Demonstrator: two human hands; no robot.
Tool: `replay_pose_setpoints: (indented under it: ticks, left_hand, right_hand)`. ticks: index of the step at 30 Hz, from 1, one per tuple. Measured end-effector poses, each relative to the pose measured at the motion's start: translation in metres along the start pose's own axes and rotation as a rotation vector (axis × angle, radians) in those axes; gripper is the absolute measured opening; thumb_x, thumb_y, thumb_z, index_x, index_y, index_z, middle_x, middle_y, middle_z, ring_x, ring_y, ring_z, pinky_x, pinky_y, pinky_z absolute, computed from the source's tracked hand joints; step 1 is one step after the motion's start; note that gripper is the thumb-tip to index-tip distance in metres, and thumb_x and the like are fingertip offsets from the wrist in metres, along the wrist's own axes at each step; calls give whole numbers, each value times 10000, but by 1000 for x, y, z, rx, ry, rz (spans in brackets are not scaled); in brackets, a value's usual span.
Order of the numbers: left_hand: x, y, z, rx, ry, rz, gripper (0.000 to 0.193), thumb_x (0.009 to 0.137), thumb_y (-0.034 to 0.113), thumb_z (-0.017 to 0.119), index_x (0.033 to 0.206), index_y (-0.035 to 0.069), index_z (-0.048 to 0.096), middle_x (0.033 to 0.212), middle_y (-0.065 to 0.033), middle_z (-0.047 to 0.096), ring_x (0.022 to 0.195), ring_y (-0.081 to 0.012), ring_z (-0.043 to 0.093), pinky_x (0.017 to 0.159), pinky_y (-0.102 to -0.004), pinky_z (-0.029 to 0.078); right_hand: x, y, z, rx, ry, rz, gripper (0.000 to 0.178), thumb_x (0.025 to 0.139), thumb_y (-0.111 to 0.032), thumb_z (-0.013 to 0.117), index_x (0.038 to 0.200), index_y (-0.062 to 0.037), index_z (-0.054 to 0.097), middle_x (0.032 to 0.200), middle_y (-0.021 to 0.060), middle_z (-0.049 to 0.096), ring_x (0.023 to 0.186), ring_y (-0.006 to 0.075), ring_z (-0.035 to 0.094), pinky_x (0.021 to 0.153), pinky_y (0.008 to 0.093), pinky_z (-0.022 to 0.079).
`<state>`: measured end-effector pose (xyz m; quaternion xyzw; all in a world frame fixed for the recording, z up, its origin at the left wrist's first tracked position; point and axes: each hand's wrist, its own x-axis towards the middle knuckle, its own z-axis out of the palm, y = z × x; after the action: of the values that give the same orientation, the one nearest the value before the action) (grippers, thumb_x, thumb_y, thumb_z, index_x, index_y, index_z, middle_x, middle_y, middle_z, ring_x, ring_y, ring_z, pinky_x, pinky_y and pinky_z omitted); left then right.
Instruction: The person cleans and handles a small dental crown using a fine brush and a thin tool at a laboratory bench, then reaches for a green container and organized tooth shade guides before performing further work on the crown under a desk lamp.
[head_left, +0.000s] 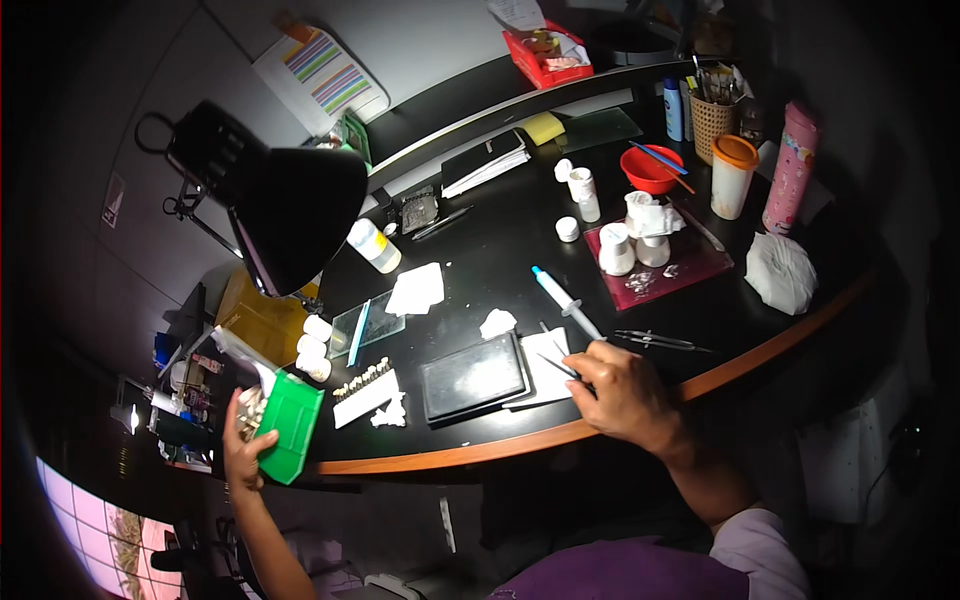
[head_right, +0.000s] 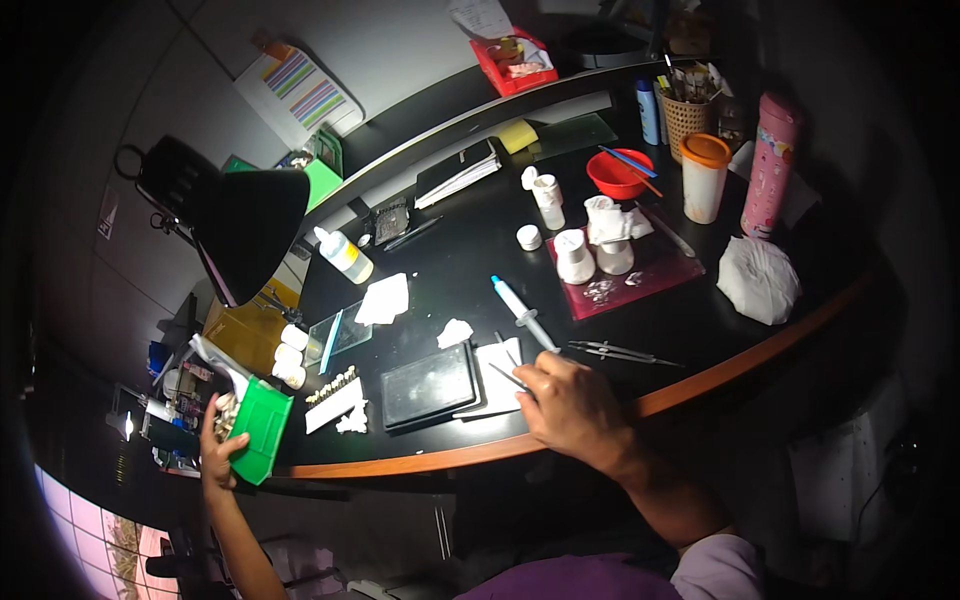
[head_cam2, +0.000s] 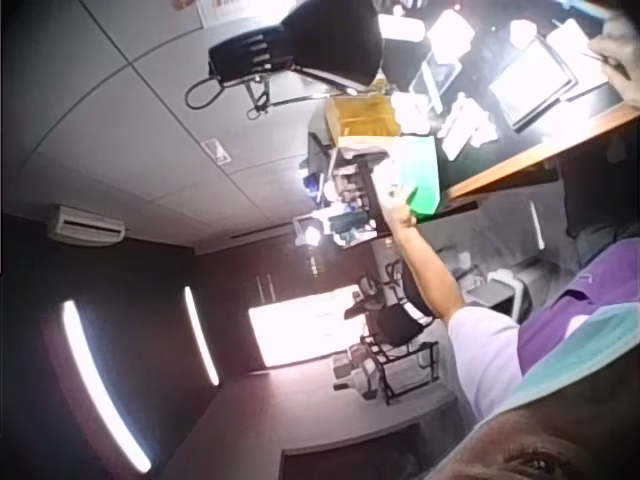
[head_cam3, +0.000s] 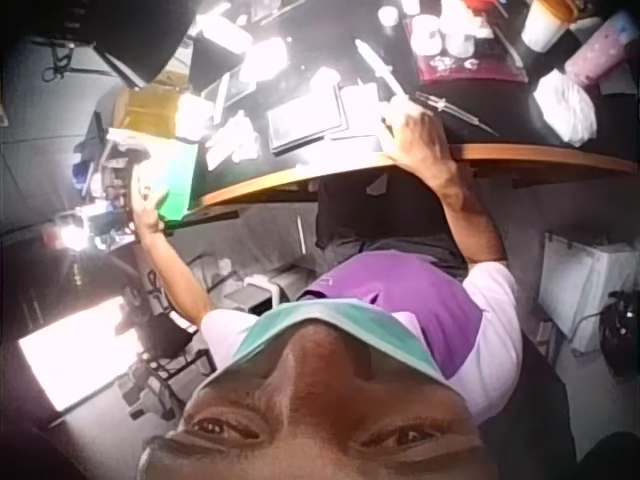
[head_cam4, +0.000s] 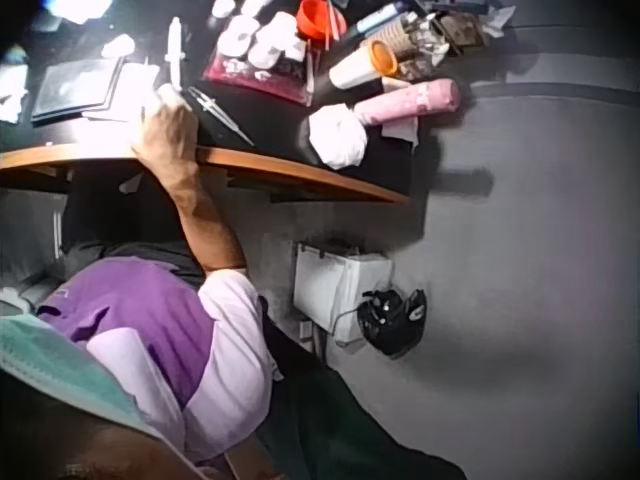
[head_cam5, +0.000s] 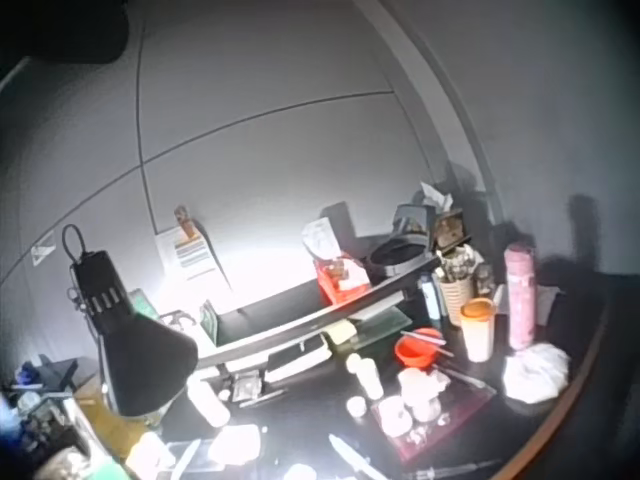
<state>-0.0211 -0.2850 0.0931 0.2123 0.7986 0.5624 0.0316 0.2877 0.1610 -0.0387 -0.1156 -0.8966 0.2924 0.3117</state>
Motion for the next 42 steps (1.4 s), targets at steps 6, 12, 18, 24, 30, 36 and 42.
replay_pose_setpoints:
  ticks: [6, 12, 18, 24, 30, 36, 42]
  left_hand:
    - [32, 54, 151, -142, -205, 71, 1076, 698, -75, 817, 1632, 25, 291, 1443, -191, 588, 1281, -293, 624, 1093, -397, 504]
    - [104, 102, 280, -179, -310, 197, 1106, 690, -44, 827, 1642, 35, 270, 1544, -177, 501, 1421, -293, 496, 1146, -398, 456]
    - [254, 145, 337, -442, -221, 366, 1089, 652, -224, 820, 1591, 20, 327, 1307, -151, 619, 1096, -252, 678, 948, -396, 593]
    - [355, 202, 433, 547, 381, 268, 1180, 578, 394, 918, 1619, 212, 393, 1357, -123, 683, 1324, -380, 545, 1107, -530, 394]
    - [387, 197, 452, 571, 461, 145, 1152, 589, 385, 920, 1612, 307, 396, 1375, -134, 660, 1377, -368, 467, 1133, -503, 346]
    - [381, 199, 476, 574, 478, 81, 1030, 668, 413, 819, 1596, 382, 372, 1454, -246, 449, 1405, -391, 379, 1142, -638, 296]
    - [370, 199, 478, 583, 506, 32, 1095, 679, 494, 844, 1619, 343, 303, 1453, -254, 425, 1428, -399, 351, 1148, -616, 294]
  right_hand:
    - [-5, 9, -3, 42, -31, 1, 215, 879, -128, 747, 1072, -34, 739, 890, 122, 660, 801, 326, 717, 733, 430, 591]
    - [-9, 14, -4, 96, -15, 41, 211, 878, -145, 738, 1057, -33, 744, 887, 135, 670, 799, 347, 722, 732, 434, 597]
    - [-3, 0, -7, 148, -37, 12, 167, 881, -154, 749, 998, -41, 717, 878, 122, 648, 788, 332, 723, 711, 421, 606]
    - [-1, 14, -12, 125, -51, 78, 241, 886, -188, 747, 1091, -61, 738, 881, 110, 653, 804, 320, 712, 698, 420, 591]
    - [6, 10, -15, 151, -169, 93, 243, 907, -184, 721, 1114, -59, 697, 926, 128, 640, 851, 336, 711, 726, 436, 598]
    - [4, 7, -19, 118, -107, 64, 282, 901, -182, 749, 1168, -91, 735, 856, 74, 644, 739, 268, 705, 634, 388, 583]
    - [-1, 1, -22, 106, -136, 110, 275, 896, -186, 760, 1154, -92, 747, 849, 70, 656, 719, 258, 707, 638, 379, 587]
